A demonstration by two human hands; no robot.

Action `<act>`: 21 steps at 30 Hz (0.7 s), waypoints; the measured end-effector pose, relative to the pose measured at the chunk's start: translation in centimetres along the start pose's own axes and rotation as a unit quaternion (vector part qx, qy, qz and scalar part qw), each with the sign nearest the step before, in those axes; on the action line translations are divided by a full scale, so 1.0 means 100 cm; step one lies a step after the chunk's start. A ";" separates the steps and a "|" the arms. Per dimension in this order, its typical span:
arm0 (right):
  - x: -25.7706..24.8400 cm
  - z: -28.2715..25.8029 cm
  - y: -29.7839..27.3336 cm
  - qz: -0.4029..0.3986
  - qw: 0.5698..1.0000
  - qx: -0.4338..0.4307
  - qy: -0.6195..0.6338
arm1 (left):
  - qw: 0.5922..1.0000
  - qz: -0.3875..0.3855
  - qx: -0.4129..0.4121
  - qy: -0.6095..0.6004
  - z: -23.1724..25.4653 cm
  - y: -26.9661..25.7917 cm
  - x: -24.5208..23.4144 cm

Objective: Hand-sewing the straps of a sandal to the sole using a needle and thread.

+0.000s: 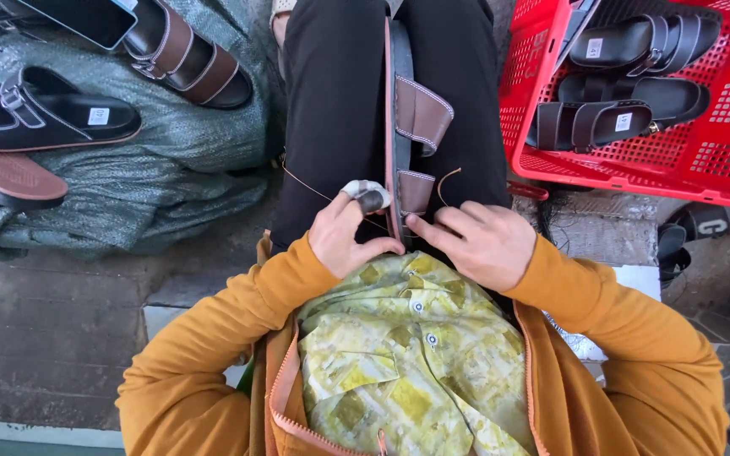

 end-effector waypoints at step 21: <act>0.029 -0.010 -0.021 0.107 0.964 0.160 0.181 | 0.916 -0.045 -0.192 -0.350 -0.021 -0.033 0.048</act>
Point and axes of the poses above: each hand's wrist, its own y-axis towards the middle knuckle, its own x-axis out of the palm, z = x × y, the point moved 3 cm from there along y, towards the middle knuckle, and after that the axes turned 9 degrees about y, right-handed, at the moved point
